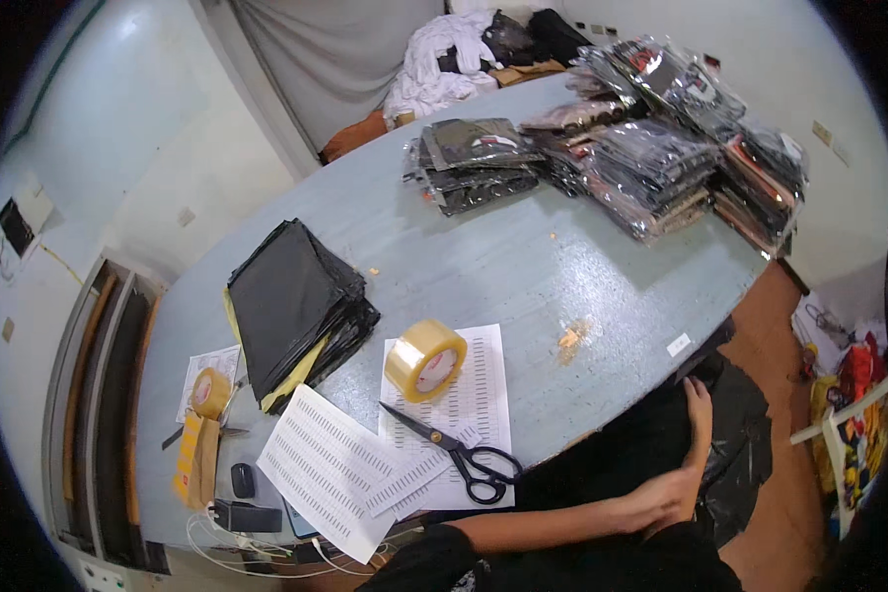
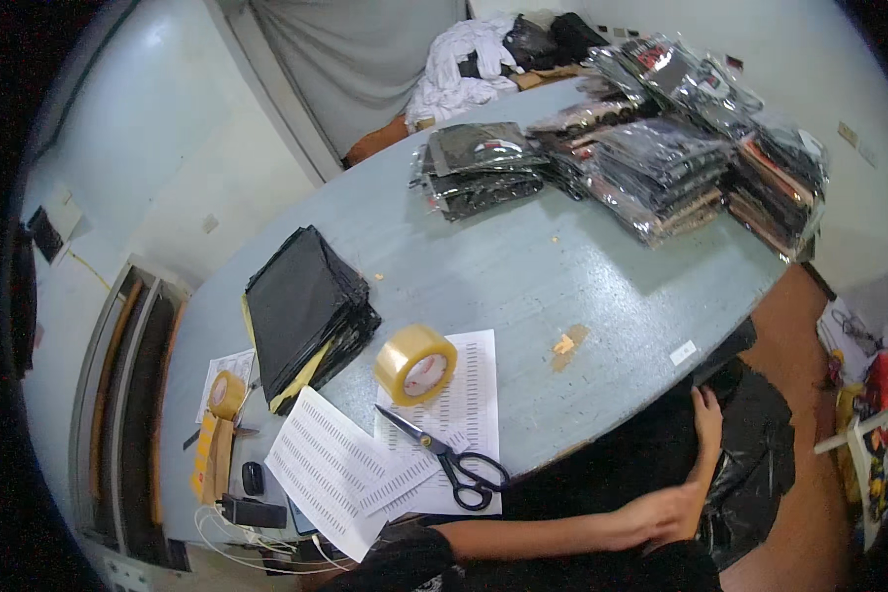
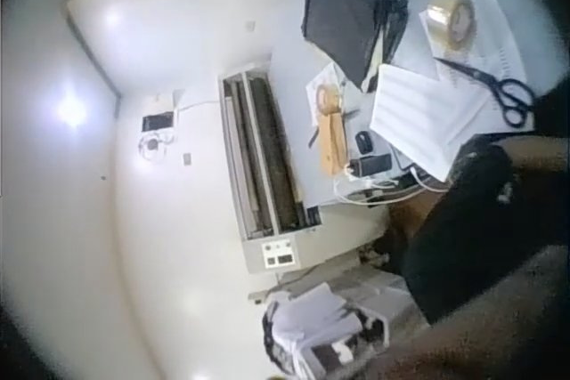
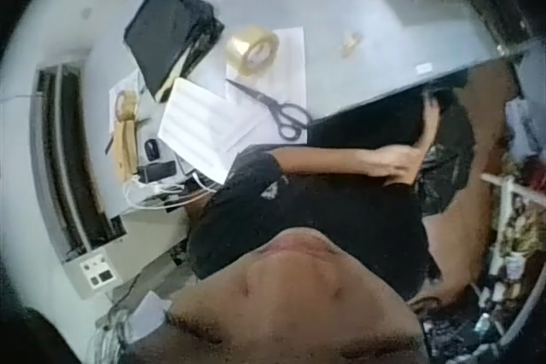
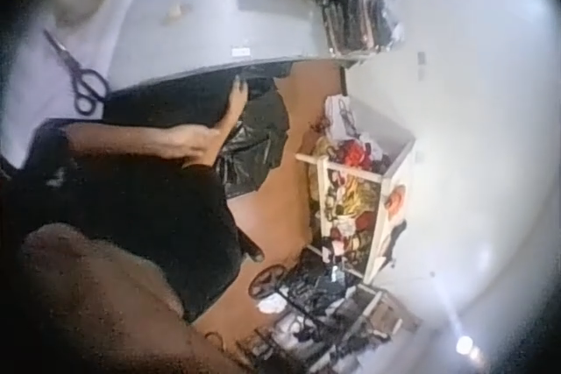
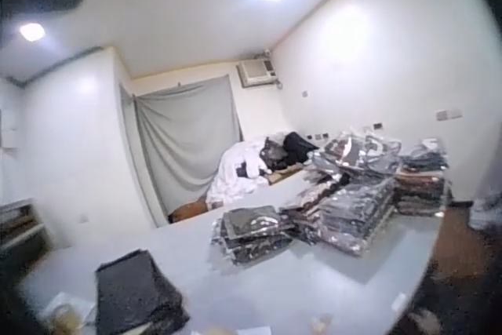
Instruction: Cutting labels, applying tape, and packing t-shirts into plastic shipping bags.
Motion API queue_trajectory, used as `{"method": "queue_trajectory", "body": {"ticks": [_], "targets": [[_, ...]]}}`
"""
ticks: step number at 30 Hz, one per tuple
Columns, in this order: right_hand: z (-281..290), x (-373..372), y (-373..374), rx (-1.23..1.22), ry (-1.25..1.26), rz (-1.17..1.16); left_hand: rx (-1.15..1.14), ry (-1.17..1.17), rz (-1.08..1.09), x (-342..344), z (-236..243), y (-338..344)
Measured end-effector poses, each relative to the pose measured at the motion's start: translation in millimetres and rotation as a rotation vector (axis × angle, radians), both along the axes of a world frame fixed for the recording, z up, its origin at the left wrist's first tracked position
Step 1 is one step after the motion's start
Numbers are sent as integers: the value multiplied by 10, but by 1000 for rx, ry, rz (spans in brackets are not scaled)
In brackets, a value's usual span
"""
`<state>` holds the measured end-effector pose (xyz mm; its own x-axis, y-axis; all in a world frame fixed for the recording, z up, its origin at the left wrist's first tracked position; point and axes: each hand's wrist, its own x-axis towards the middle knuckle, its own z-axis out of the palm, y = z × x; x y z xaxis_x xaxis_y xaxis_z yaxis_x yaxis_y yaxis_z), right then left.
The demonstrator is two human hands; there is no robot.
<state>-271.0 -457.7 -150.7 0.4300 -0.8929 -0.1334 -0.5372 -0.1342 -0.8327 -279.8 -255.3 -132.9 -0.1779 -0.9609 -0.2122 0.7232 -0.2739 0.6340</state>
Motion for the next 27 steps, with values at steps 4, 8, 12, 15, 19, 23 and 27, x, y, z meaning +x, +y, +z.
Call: {"method": "queue_trajectory", "body": {"ticks": [4, 8, 12, 15, 19, 23, 27], "targets": [[-201, 115, -458, -332, -466, -415, -208, 271, -278, 675, 1874, 633], [1086, 817, -232, -750, -333, -506, -496, -189, -133, 1308, 2575, 1065], [1992, 1847, -73, -992, -653, -160, -513, -488, 169, 1862, 3069, 1553], [2221, 2775, 60, -905, -700, 9, -690, -654, 176, 2336, 3133, 1647], [2388, 3845, 1327, -369, -843, 825, -487, -930, 497, 2926, 3073, 2149], [2128, 4251, 2219, 161, -840, 1290, -137, -842, 1124, 3763, 2474, 2224], [2143, 4294, 2896, 251, -675, 1544, 451, -1657, 1619, 4347, 1681, 2842]]}}
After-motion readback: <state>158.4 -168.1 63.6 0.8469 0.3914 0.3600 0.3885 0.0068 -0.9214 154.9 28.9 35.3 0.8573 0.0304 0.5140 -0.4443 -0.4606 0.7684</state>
